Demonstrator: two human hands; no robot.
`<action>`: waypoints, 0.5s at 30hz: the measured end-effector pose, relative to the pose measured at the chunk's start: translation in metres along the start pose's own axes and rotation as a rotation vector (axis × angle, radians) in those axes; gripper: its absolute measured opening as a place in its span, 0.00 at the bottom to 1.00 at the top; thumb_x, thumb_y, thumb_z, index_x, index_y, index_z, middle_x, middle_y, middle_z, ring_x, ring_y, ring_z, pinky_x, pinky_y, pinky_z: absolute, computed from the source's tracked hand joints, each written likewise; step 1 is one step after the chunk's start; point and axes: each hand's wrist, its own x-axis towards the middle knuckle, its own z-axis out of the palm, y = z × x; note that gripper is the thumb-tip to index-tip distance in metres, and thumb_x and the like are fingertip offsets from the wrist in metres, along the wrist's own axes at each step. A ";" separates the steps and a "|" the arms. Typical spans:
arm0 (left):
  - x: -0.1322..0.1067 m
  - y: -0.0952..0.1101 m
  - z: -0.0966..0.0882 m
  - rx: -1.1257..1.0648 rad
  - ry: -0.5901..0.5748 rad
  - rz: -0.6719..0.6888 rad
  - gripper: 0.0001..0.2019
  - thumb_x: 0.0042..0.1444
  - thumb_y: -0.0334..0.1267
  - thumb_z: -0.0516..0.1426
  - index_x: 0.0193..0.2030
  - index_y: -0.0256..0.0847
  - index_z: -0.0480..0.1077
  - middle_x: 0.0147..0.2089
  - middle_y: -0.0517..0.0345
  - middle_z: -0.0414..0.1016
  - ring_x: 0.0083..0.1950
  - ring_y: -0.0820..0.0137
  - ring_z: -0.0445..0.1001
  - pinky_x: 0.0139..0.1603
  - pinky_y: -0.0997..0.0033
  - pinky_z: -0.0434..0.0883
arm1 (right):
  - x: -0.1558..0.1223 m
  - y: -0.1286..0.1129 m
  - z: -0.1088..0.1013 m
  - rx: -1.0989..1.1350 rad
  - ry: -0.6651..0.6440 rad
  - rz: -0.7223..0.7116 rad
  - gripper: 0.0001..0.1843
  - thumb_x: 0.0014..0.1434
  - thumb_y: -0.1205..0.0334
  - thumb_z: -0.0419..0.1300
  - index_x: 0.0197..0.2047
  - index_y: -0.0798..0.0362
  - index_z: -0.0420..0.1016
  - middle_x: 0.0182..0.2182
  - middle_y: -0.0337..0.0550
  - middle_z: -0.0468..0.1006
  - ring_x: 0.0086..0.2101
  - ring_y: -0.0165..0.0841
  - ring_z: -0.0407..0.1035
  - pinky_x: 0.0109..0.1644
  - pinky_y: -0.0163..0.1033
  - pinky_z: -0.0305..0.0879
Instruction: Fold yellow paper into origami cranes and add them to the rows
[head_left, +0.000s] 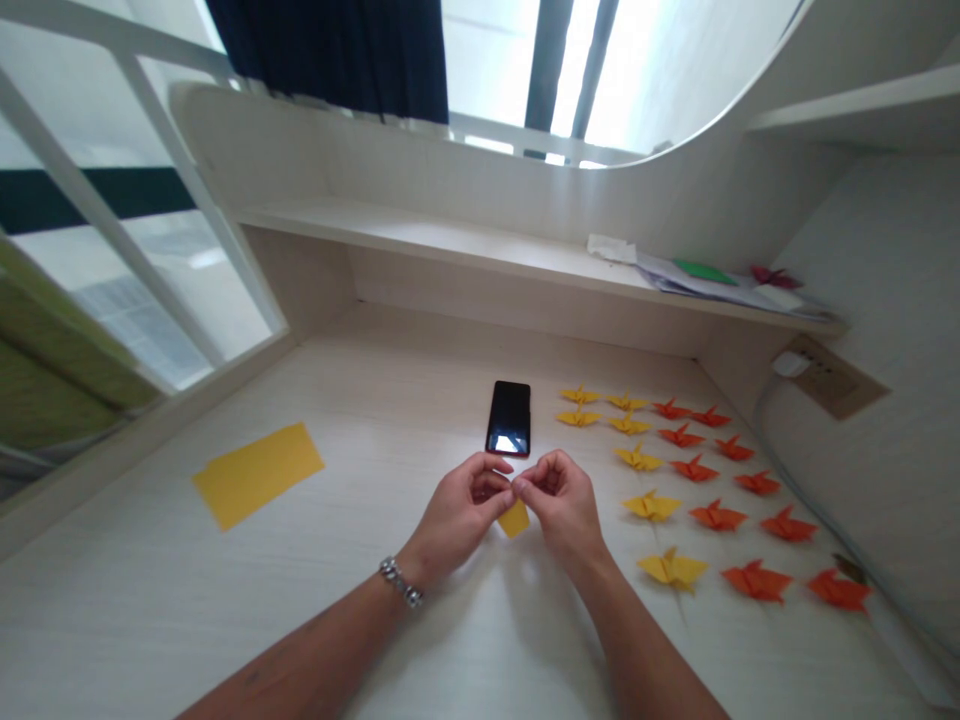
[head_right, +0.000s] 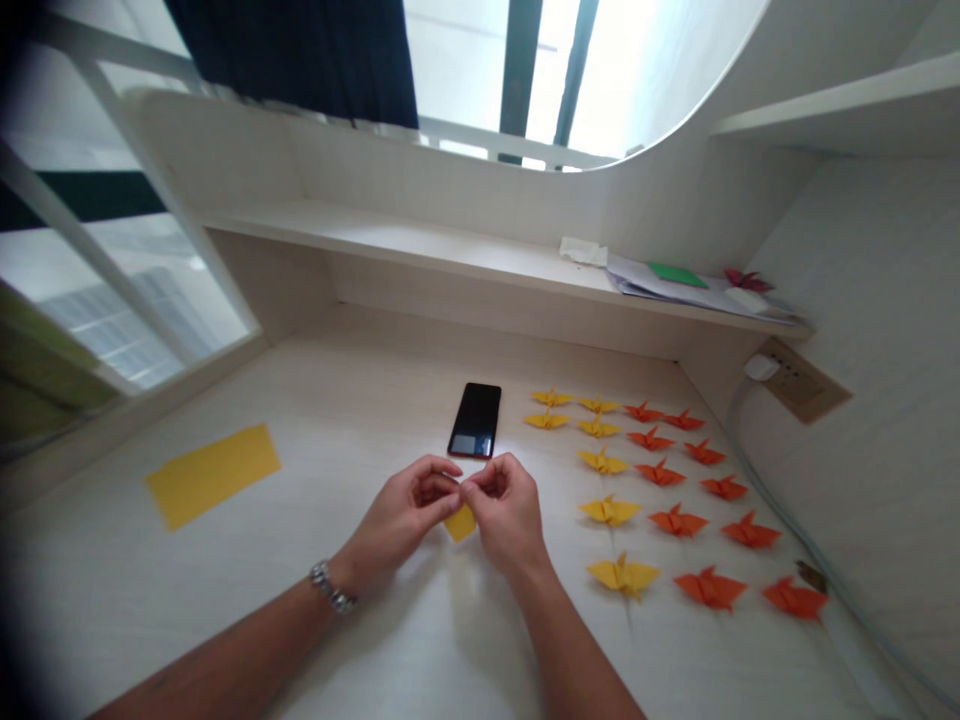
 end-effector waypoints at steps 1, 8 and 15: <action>0.000 0.000 0.000 -0.008 -0.004 -0.003 0.13 0.51 0.35 0.62 0.42 0.39 0.67 0.34 0.56 0.76 0.38 0.69 0.75 0.40 0.71 0.71 | 0.000 0.000 0.000 0.005 -0.005 -0.005 0.12 0.46 0.64 0.66 0.27 0.52 0.64 0.24 0.35 0.72 0.25 0.29 0.65 0.29 0.33 0.62; -0.001 0.001 0.000 -0.016 -0.012 -0.024 0.13 0.50 0.33 0.62 0.43 0.39 0.66 0.33 0.57 0.76 0.37 0.68 0.75 0.40 0.69 0.71 | 0.002 -0.001 0.000 0.026 -0.114 0.038 0.13 0.47 0.64 0.65 0.37 0.52 0.69 0.26 0.36 0.74 0.29 0.31 0.69 0.33 0.35 0.65; 0.002 -0.001 -0.004 -0.023 0.055 0.000 0.13 0.49 0.34 0.63 0.40 0.39 0.66 0.30 0.58 0.76 0.34 0.70 0.74 0.38 0.72 0.71 | -0.001 0.003 0.006 0.027 -0.071 0.038 0.14 0.49 0.61 0.65 0.40 0.53 0.70 0.29 0.39 0.75 0.30 0.32 0.70 0.34 0.35 0.66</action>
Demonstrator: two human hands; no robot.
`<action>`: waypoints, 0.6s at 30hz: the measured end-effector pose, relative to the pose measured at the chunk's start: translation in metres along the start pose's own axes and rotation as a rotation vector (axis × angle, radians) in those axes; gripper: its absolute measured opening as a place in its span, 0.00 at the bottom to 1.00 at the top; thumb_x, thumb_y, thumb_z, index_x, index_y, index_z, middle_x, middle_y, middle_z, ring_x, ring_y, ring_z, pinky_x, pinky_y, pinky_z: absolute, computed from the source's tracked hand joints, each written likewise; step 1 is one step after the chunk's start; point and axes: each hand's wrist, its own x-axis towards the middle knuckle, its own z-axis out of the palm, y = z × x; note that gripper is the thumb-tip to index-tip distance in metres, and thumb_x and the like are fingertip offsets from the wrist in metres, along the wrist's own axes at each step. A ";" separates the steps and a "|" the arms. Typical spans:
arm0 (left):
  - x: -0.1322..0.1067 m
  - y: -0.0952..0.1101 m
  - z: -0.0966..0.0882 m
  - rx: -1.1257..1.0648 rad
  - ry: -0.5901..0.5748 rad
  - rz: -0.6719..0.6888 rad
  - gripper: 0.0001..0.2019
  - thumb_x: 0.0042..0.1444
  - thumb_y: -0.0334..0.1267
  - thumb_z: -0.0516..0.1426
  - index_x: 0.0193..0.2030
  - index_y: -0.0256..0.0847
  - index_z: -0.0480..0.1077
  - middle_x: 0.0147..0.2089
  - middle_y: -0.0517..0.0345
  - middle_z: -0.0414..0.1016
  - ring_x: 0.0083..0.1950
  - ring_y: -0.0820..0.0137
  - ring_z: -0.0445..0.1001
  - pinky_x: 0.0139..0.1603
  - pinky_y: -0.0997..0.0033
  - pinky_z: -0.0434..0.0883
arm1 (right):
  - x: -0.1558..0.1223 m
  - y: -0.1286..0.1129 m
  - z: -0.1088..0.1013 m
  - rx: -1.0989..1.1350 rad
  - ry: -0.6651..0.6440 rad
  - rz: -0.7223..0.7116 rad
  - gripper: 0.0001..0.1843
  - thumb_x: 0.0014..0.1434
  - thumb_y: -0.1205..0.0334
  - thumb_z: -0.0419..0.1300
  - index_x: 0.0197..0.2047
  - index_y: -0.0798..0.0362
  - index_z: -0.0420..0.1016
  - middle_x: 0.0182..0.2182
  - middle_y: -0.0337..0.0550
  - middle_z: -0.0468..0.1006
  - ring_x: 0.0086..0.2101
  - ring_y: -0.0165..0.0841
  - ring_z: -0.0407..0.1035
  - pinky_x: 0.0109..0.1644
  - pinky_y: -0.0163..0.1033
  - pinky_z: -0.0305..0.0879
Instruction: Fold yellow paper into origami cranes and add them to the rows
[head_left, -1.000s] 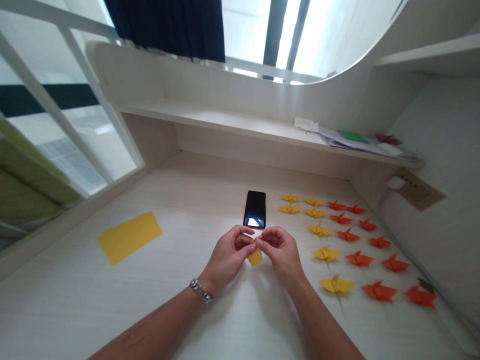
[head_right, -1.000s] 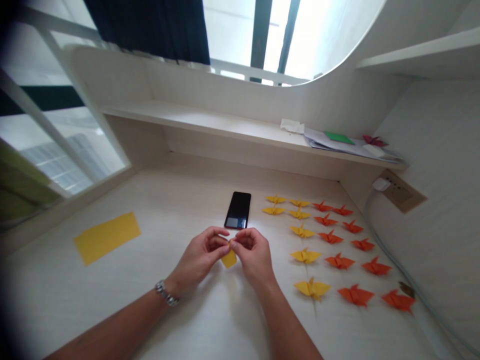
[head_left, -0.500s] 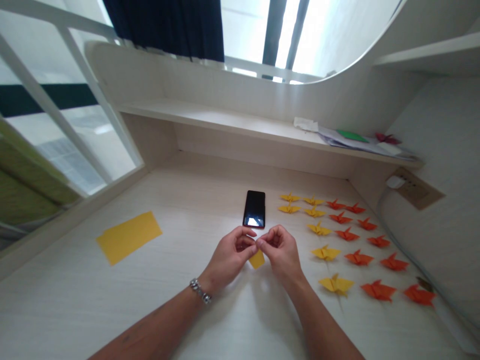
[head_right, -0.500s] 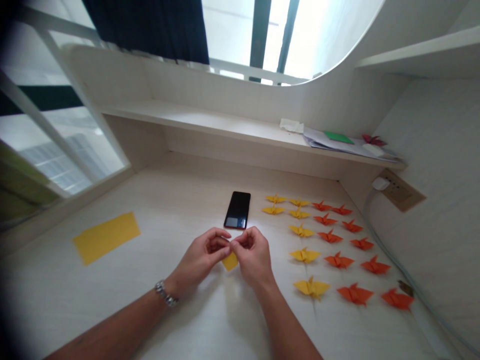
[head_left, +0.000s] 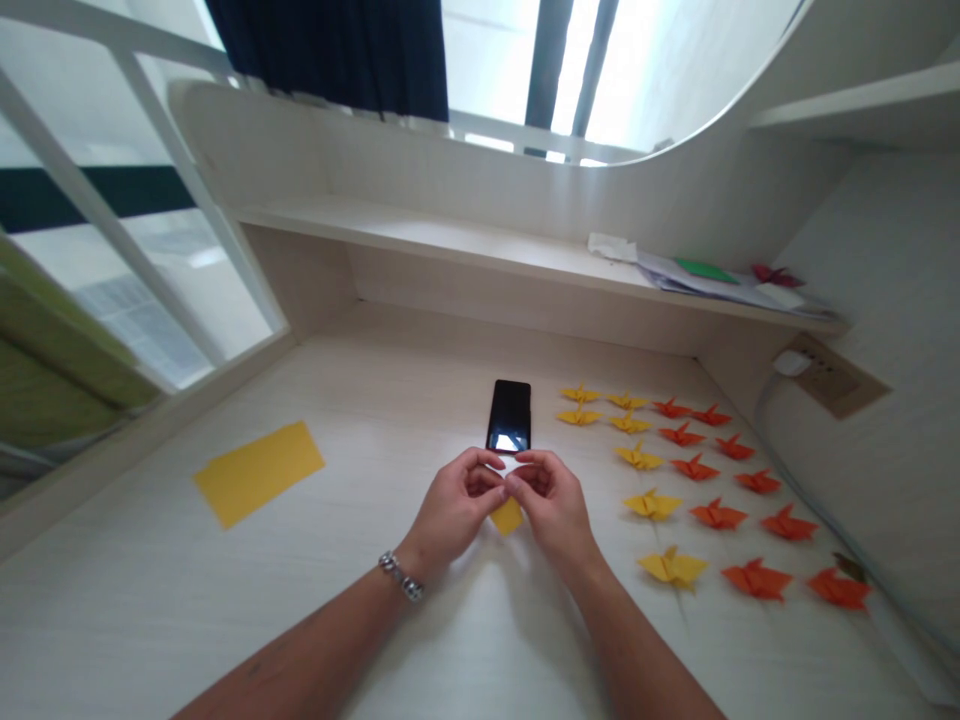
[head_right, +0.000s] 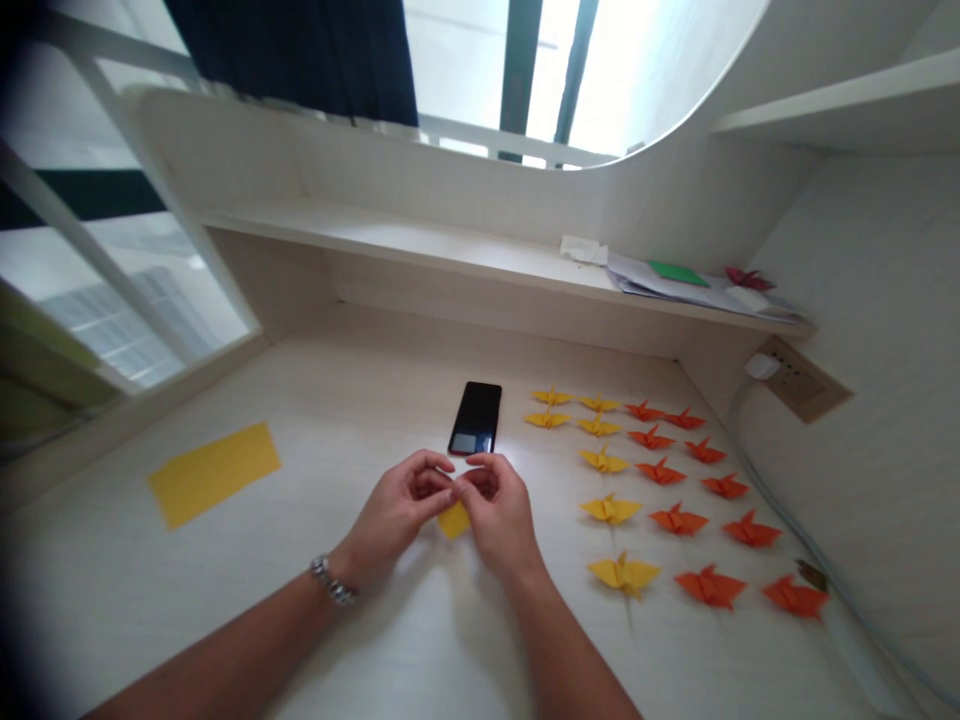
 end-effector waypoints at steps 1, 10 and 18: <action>0.001 0.000 -0.001 -0.006 0.023 0.002 0.13 0.49 0.34 0.63 0.40 0.39 0.66 0.30 0.58 0.76 0.34 0.70 0.75 0.38 0.72 0.71 | 0.000 0.001 0.000 0.003 -0.026 0.027 0.16 0.49 0.59 0.66 0.40 0.53 0.70 0.30 0.40 0.76 0.31 0.32 0.70 0.34 0.36 0.66; 0.005 0.001 -0.002 -0.063 0.070 -0.058 0.13 0.47 0.36 0.64 0.40 0.35 0.72 0.33 0.53 0.77 0.34 0.70 0.74 0.36 0.72 0.71 | 0.001 0.009 -0.008 -0.178 -0.095 0.077 0.12 0.51 0.55 0.65 0.28 0.56 0.72 0.22 0.39 0.73 0.25 0.30 0.65 0.28 0.33 0.60; 0.006 -0.003 -0.005 0.069 0.016 -0.052 0.08 0.50 0.39 0.61 0.31 0.34 0.74 0.29 0.54 0.75 0.30 0.71 0.71 0.33 0.73 0.68 | 0.000 0.010 -0.008 -0.183 -0.124 0.097 0.11 0.51 0.56 0.64 0.29 0.56 0.72 0.23 0.40 0.74 0.25 0.30 0.66 0.28 0.34 0.62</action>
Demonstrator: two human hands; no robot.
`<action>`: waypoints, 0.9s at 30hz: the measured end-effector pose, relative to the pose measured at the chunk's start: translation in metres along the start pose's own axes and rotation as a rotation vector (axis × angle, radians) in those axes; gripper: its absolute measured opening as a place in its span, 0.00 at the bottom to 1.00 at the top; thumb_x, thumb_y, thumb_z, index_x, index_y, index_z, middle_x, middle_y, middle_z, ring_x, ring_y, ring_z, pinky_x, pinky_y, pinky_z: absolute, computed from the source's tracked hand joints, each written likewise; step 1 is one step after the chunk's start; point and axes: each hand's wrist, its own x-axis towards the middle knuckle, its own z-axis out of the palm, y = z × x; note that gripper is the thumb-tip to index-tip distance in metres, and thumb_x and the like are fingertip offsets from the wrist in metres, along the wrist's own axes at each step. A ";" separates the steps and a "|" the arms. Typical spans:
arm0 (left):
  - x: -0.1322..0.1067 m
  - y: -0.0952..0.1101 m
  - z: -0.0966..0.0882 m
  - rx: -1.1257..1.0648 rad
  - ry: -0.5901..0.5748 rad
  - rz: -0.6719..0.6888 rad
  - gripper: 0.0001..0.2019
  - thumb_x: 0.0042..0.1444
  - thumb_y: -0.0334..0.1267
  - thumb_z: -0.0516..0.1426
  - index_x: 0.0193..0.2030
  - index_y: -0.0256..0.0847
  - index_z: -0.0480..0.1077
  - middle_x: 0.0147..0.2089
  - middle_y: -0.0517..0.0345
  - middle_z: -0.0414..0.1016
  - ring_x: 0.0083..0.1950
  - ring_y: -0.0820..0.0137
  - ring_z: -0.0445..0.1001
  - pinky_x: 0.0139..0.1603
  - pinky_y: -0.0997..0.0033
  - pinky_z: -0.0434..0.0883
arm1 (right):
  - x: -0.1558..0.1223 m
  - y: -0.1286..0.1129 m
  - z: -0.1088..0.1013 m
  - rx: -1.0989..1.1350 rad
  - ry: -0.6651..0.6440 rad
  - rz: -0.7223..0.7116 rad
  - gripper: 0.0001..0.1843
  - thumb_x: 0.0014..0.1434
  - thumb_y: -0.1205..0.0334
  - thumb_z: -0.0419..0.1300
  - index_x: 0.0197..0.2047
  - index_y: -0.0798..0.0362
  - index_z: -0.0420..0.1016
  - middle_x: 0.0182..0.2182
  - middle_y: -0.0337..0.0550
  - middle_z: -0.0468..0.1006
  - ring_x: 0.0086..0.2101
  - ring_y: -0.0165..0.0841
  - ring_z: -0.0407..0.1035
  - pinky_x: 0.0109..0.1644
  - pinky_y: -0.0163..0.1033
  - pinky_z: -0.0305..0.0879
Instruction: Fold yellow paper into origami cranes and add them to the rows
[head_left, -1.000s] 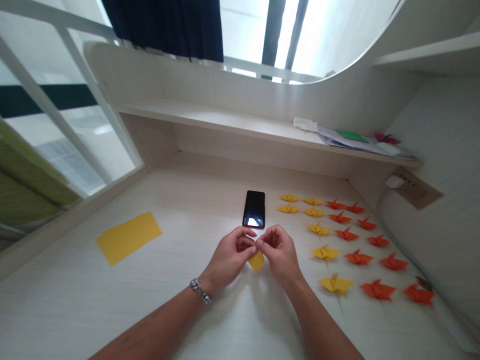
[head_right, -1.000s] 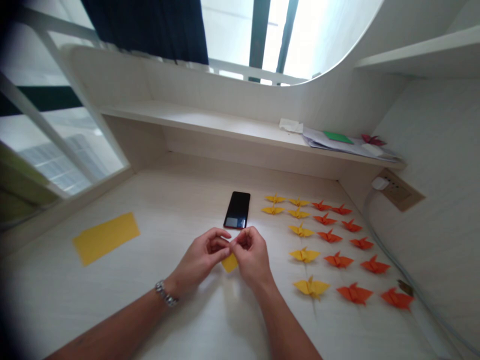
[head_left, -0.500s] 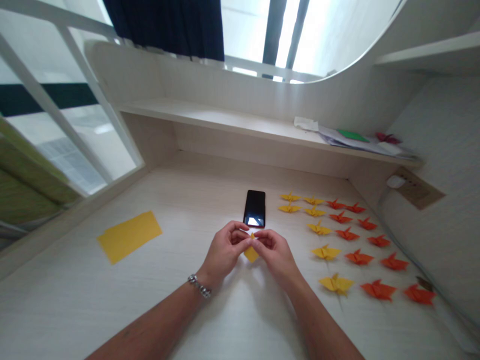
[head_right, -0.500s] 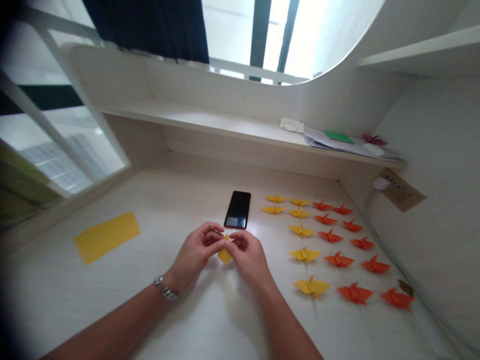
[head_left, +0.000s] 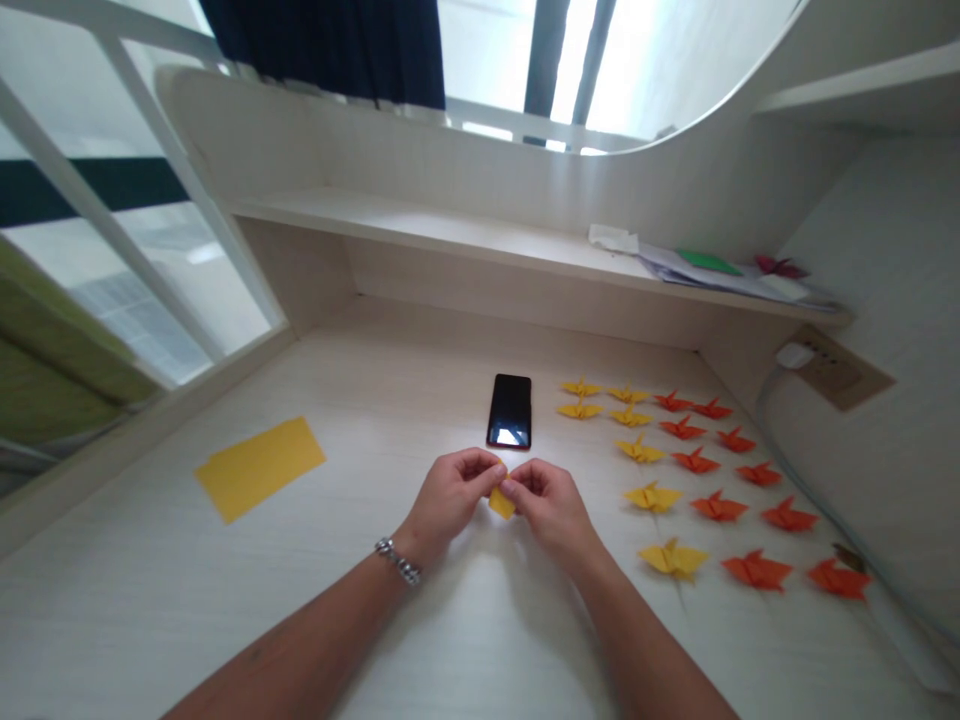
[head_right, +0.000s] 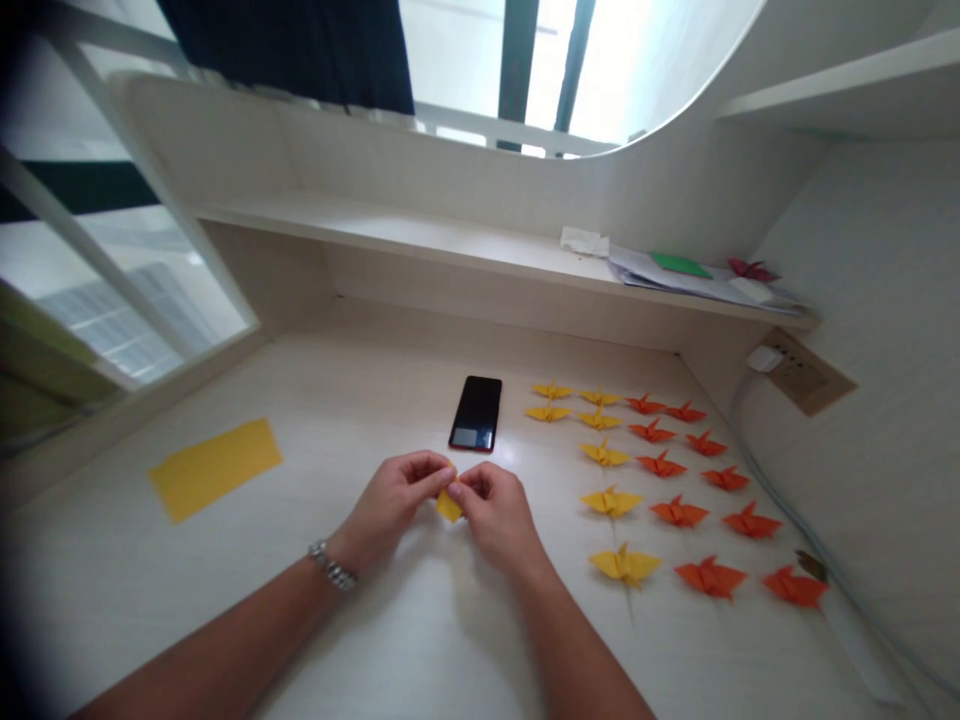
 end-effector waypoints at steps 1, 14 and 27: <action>0.000 -0.001 -0.001 0.025 0.006 0.010 0.08 0.50 0.39 0.61 0.31 0.34 0.74 0.29 0.54 0.75 0.30 0.70 0.71 0.33 0.73 0.68 | 0.000 0.001 0.000 0.018 -0.025 0.015 0.11 0.51 0.56 0.64 0.30 0.56 0.72 0.24 0.40 0.74 0.25 0.30 0.67 0.29 0.34 0.62; 0.000 0.004 0.004 0.035 -0.019 -0.036 0.12 0.51 0.42 0.61 0.35 0.33 0.75 0.31 0.52 0.77 0.31 0.70 0.73 0.32 0.73 0.69 | 0.001 0.001 -0.001 -0.043 0.109 -0.051 0.08 0.53 0.59 0.62 0.28 0.55 0.72 0.21 0.38 0.73 0.23 0.29 0.66 0.27 0.34 0.60; -0.004 0.000 0.007 -0.017 -0.057 -0.087 0.12 0.48 0.38 0.64 0.37 0.33 0.72 0.30 0.52 0.77 0.30 0.70 0.74 0.33 0.72 0.71 | 0.005 0.007 -0.003 0.106 0.174 -0.026 0.12 0.50 0.55 0.64 0.28 0.56 0.75 0.20 0.39 0.74 0.22 0.29 0.65 0.26 0.34 0.60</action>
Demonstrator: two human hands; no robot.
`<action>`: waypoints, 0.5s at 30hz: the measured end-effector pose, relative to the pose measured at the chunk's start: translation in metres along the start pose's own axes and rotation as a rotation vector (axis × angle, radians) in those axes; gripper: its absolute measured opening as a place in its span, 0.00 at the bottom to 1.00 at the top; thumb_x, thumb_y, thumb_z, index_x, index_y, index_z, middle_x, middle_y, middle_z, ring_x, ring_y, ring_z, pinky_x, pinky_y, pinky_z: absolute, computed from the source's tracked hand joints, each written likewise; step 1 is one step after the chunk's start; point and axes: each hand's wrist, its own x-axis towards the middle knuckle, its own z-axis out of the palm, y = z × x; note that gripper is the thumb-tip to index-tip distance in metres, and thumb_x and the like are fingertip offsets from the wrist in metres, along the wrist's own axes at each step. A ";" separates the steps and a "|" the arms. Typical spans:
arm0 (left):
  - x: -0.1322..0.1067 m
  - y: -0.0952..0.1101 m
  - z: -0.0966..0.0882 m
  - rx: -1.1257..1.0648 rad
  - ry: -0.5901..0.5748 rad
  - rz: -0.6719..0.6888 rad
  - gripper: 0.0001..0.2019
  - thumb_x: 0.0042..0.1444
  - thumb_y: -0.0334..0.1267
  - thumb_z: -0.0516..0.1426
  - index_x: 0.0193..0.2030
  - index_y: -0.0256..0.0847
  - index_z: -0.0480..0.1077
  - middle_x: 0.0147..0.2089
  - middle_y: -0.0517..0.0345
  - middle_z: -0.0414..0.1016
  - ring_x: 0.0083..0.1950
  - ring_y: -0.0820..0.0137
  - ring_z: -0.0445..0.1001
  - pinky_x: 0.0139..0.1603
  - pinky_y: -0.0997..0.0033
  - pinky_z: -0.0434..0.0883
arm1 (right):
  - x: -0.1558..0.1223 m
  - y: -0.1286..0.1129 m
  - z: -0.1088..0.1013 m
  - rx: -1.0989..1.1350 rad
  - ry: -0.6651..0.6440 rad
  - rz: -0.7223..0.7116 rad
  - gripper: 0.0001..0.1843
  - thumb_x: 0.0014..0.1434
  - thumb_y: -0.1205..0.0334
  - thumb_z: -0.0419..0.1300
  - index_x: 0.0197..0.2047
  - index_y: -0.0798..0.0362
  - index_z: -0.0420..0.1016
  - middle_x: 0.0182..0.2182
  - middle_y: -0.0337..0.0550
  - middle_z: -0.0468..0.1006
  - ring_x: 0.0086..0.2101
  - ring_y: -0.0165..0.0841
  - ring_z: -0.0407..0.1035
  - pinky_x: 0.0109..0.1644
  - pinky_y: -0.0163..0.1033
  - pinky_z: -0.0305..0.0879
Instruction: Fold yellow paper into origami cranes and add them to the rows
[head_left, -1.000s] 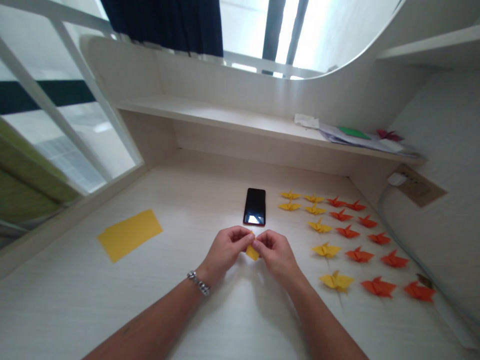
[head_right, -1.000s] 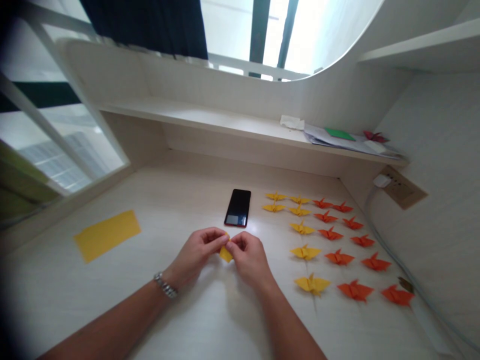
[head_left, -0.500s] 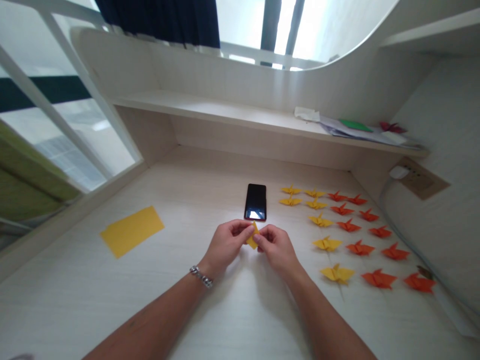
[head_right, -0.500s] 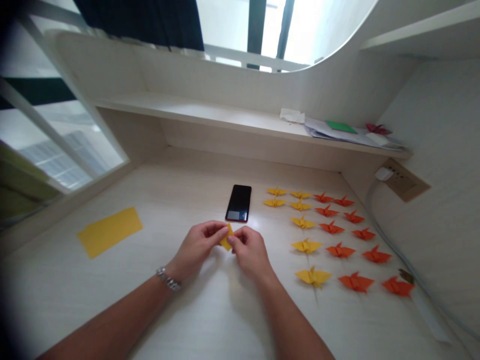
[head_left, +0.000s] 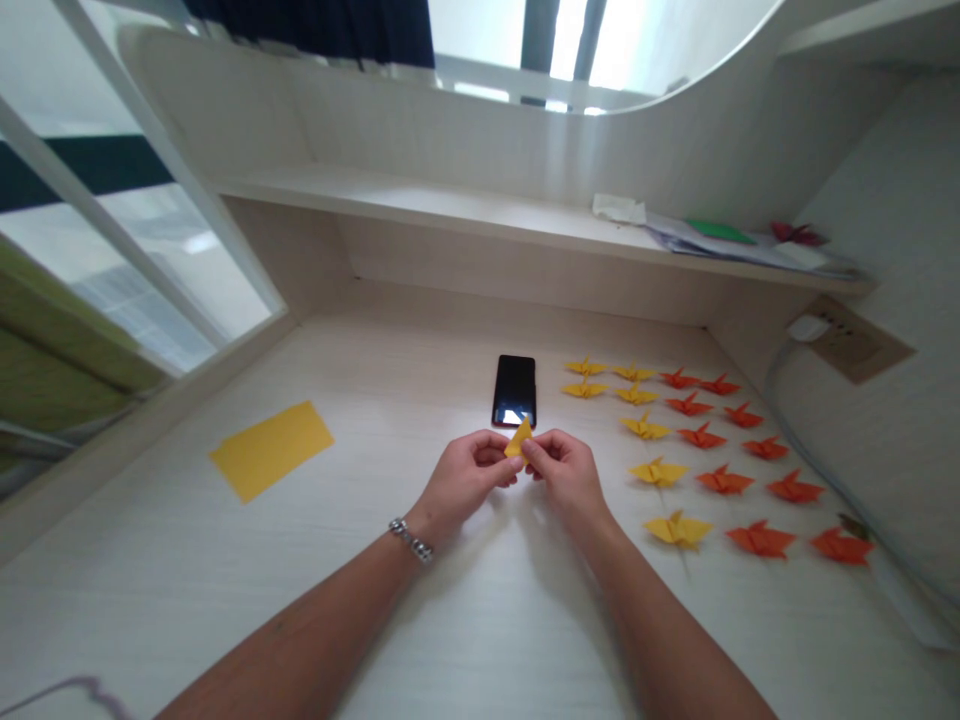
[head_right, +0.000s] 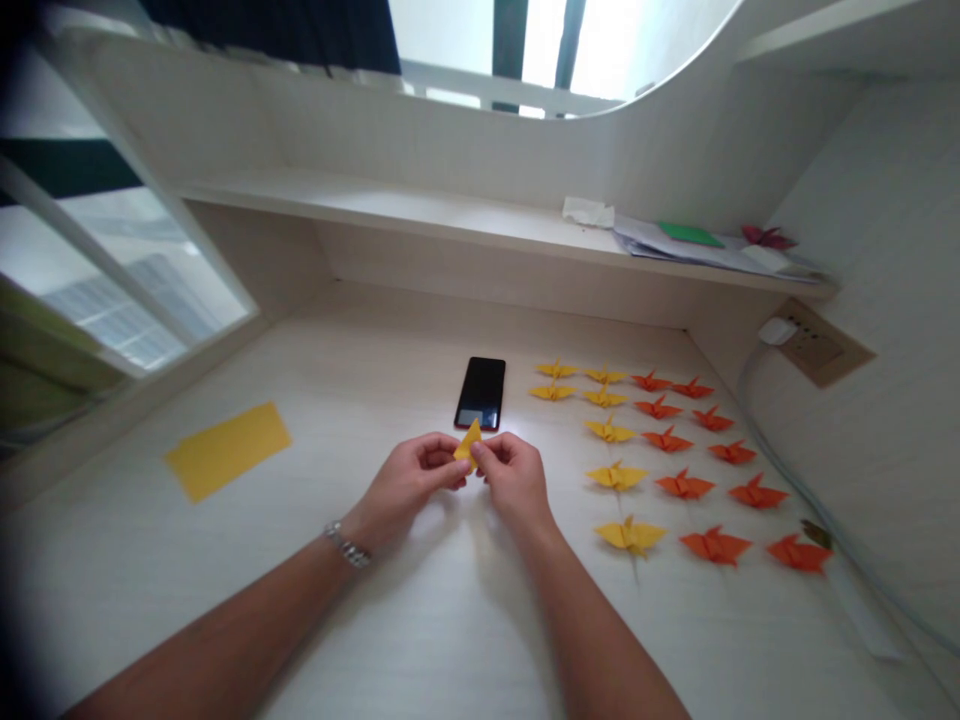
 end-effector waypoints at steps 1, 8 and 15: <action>0.000 0.000 0.001 -0.001 -0.013 -0.012 0.11 0.47 0.37 0.64 0.36 0.33 0.72 0.29 0.53 0.76 0.30 0.70 0.74 0.32 0.72 0.71 | 0.000 -0.001 0.000 0.008 0.003 0.008 0.12 0.50 0.55 0.64 0.28 0.56 0.75 0.20 0.39 0.74 0.22 0.29 0.65 0.26 0.34 0.60; 0.002 -0.003 -0.003 0.062 -0.045 -0.006 0.07 0.46 0.32 0.63 0.32 0.33 0.72 0.25 0.56 0.75 0.26 0.73 0.72 0.29 0.74 0.69 | -0.002 -0.005 -0.001 -0.013 -0.047 0.027 0.13 0.48 0.54 0.65 0.31 0.57 0.77 0.25 0.43 0.77 0.25 0.31 0.67 0.27 0.34 0.62; 0.002 -0.008 -0.003 0.016 -0.066 -0.031 0.10 0.46 0.37 0.64 0.34 0.34 0.72 0.28 0.55 0.77 0.29 0.71 0.74 0.32 0.73 0.71 | -0.001 -0.001 -0.002 -0.006 -0.034 0.044 0.12 0.47 0.55 0.66 0.27 0.57 0.76 0.20 0.39 0.74 0.21 0.28 0.63 0.26 0.33 0.60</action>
